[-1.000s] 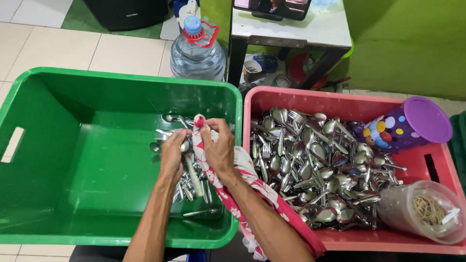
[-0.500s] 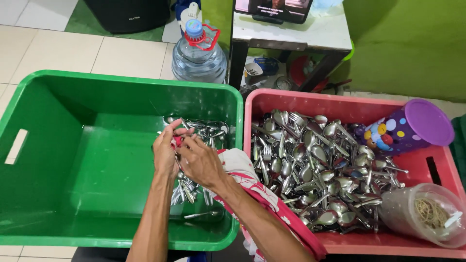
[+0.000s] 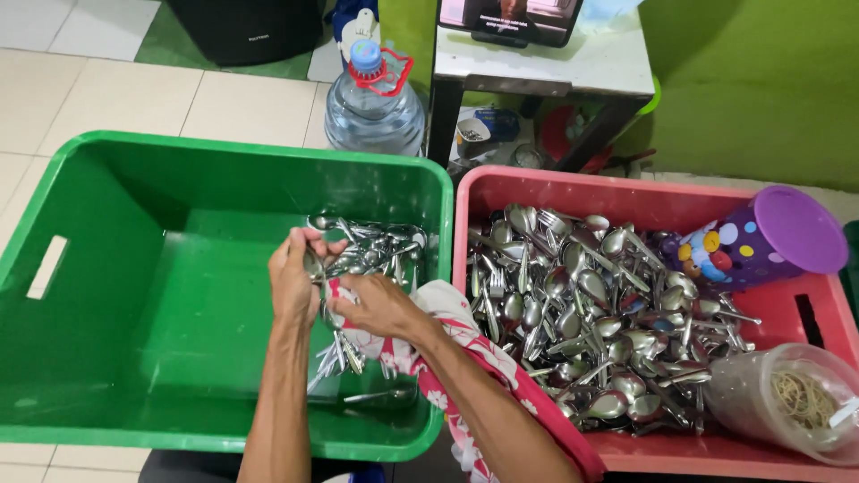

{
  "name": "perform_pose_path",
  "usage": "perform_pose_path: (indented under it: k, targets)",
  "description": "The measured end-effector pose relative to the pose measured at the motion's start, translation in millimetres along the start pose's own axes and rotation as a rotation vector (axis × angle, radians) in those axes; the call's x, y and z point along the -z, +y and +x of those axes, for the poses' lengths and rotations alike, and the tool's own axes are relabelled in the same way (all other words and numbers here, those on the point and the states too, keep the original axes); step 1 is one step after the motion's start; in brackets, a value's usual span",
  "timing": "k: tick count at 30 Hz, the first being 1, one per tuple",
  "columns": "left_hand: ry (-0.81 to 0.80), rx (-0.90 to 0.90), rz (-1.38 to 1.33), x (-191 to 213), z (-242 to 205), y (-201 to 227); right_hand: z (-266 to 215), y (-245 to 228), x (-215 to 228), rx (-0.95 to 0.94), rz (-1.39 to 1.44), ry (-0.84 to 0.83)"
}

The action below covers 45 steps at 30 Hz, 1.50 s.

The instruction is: Polish individual spoons and forks with a cloth and sort them from one bin into another.

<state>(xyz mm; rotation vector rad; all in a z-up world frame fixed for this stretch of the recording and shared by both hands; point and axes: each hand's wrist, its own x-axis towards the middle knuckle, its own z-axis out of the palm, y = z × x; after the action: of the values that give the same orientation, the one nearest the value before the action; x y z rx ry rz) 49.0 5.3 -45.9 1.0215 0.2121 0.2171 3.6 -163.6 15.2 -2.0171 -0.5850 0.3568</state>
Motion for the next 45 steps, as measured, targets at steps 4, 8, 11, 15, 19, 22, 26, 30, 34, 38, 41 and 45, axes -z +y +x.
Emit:
perform_pose_path:
  k: [4,8,11,15,19,22,26,30,34,38,41,45]
  targets:
    - [-0.013,-0.042,0.028,7,3,4,-9,-13,10,-0.042,0.226,-0.095]
    - [0.006,-0.103,0.032,27,17,2,-7,-9,14,-0.125,0.334,-0.209]
    - [0.043,-0.122,0.048,22,14,10,-7,-7,15,-0.132,0.344,-0.241]
    - [0.104,-0.042,0.028,-8,-3,23,-4,-3,6,-0.139,0.349,-0.103]
    - [0.028,0.194,0.240,-52,-40,26,1,11,5,-0.252,0.362,0.073]
    - [-0.122,0.194,0.211,-36,-35,6,-3,11,6,-0.189,0.307,0.120]
    - [0.070,0.045,0.414,-29,-31,20,2,53,-20,-0.168,0.277,0.055]
    - [0.038,0.055,0.502,-13,-25,11,11,39,-5,-0.038,-0.075,0.476]
    - [-0.058,0.126,0.573,-23,-42,17,15,36,-4,-0.018,0.059,0.875]
    - [-0.315,0.031,0.810,-38,-59,30,20,28,-1,0.084,-0.074,0.913]
    - [-0.401,-0.067,0.911,-37,-74,33,16,20,-2,0.164,-0.181,0.822]
    - [-0.343,-0.067,1.030,-58,-104,77,18,23,-3,0.136,-0.125,0.917]
